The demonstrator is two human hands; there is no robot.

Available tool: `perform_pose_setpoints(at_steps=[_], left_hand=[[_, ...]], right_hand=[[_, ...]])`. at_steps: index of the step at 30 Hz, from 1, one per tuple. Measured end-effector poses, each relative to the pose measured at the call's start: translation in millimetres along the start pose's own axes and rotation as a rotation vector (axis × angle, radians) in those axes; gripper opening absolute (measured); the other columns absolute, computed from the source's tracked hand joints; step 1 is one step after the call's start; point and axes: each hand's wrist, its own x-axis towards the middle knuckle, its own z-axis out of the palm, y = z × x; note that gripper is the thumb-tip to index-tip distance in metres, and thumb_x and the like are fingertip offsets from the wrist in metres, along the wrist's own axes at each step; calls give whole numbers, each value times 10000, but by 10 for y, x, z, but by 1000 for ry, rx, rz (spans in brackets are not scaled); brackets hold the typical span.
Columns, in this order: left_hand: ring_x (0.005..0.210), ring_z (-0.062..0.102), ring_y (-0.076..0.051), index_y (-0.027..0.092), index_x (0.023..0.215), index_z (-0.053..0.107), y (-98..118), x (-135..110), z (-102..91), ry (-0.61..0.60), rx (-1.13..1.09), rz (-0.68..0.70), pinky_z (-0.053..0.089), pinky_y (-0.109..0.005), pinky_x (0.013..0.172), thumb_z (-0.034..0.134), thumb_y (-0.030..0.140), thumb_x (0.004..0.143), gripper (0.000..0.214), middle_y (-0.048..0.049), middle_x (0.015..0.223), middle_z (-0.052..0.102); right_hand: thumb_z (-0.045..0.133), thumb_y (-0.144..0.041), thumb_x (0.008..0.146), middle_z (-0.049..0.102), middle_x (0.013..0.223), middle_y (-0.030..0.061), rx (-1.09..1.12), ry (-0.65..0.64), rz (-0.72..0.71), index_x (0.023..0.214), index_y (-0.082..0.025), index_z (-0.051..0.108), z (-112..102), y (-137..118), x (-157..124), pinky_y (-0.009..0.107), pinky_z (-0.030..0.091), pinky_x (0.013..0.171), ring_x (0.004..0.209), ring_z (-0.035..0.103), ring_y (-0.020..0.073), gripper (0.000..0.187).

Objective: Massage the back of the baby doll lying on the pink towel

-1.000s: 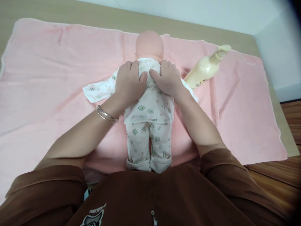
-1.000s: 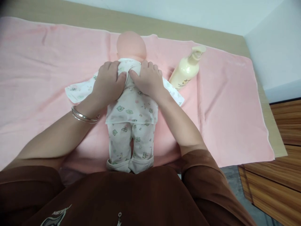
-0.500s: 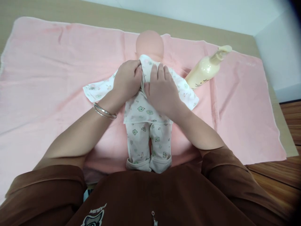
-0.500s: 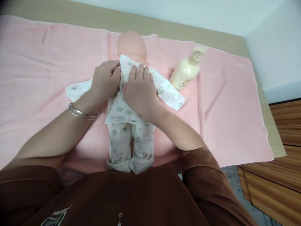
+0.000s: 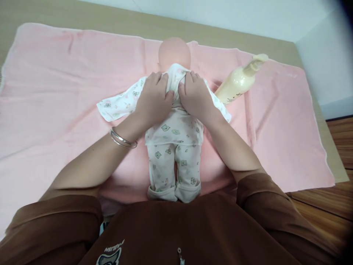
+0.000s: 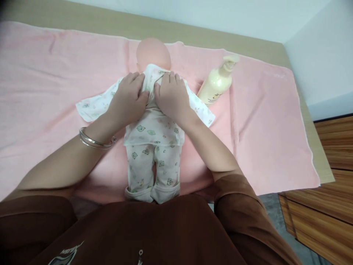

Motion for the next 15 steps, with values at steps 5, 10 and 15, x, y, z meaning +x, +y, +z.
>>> perform_pose_setpoints(at_steps=[5,10,15], left_hand=[[1169,604,-359,303,996,625,-171,159,-7,5,-75,-142,439,-593,1097,275,720,1046,548,-100,1122,703],[1323,541,-386,311,1226,632,-124,84,20,17,-75,-122,356,-637,1197,246,765,1026,628,-103,1259,696],[1583,342,-428,124,1566,487,75,-128,16,8,45,-27,237,-584,1357,439,592,983,749,-172,1645,483]], right_hand=[[329,-312,1112,373,1729,269,-25,-9,-80,1650,35,325,-28,-237,-324,620,277,1393,1666,318,432,640],[318,-210,1063,551,1560,224,46,2,-82,1455,-36,515,-4,-155,-185,555,395,1343,1587,437,369,472],[186,-295,1113,684,1257,161,177,-11,47,1154,-197,589,36,109,110,466,478,1191,1277,593,283,417]])
